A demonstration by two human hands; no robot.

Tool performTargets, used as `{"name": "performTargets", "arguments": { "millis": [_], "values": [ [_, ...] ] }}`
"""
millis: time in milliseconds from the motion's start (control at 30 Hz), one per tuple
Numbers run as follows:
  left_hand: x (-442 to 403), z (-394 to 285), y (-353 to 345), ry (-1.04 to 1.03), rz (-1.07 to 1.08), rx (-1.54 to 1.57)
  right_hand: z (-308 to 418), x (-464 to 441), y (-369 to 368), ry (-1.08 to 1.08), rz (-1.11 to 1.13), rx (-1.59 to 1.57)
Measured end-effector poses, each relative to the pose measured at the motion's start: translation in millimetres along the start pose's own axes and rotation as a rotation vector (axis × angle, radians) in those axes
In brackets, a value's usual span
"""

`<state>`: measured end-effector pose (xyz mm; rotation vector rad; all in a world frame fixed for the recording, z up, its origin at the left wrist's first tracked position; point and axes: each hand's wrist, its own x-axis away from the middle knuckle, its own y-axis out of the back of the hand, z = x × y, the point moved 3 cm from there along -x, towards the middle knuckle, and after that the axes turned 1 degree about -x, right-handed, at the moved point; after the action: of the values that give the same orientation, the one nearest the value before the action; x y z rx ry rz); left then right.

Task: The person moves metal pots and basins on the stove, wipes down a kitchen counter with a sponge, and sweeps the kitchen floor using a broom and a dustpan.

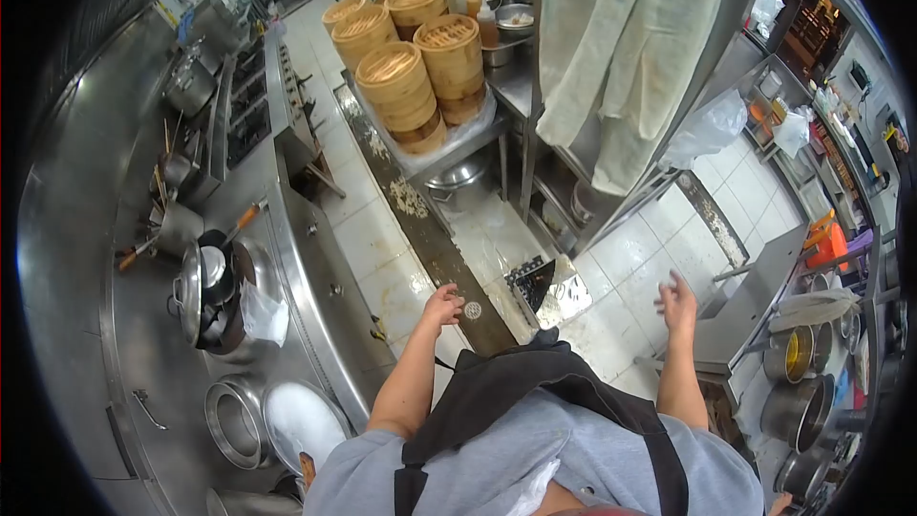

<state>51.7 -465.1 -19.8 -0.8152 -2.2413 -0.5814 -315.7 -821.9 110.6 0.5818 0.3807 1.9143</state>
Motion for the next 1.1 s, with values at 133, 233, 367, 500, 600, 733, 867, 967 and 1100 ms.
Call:
{"name": "performTargets", "arguments": {
  "millis": [133, 233, 367, 500, 600, 733, 867, 967, 1100],
  "values": [
    [32, -89, -17, -0.127, -0.040, 0.189, 134, -48, 9, 0.413, -0.102, -0.283],
    [38, -167, -8, -0.306, -0.026, 0.235, 220, -74, 19, 0.731, -0.217, -0.412],
    [55, -268, -6, -0.583, 0.021, 0.191, 301, -100, 20, 1.014, -0.324, -0.518],
    [71, -358, -20, -0.939, 0.092, 0.145, 327, -118, 15, 0.926, -0.473, -0.655],
    [58, -402, -33, -1.148, 0.148, -0.022, 323, -130, 14, 0.922, -0.573, -0.668],
    [40, -459, -58, -1.595, 0.035, -0.323, 319, -129, 7, 0.974, -0.473, -0.810],
    [15, -509, -88, -1.791, 0.260, -0.085, 328, -130, -20, 0.947, -0.572, -0.659],
    [-6, -537, -107, -1.840, 0.175, -0.140, 339, -139, -32, 0.906, -0.640, -0.568],
    [-28, -553, -123, -1.816, 0.187, -0.101, 350, -141, -38, 0.860, -0.740, -0.459]
  ]
}}
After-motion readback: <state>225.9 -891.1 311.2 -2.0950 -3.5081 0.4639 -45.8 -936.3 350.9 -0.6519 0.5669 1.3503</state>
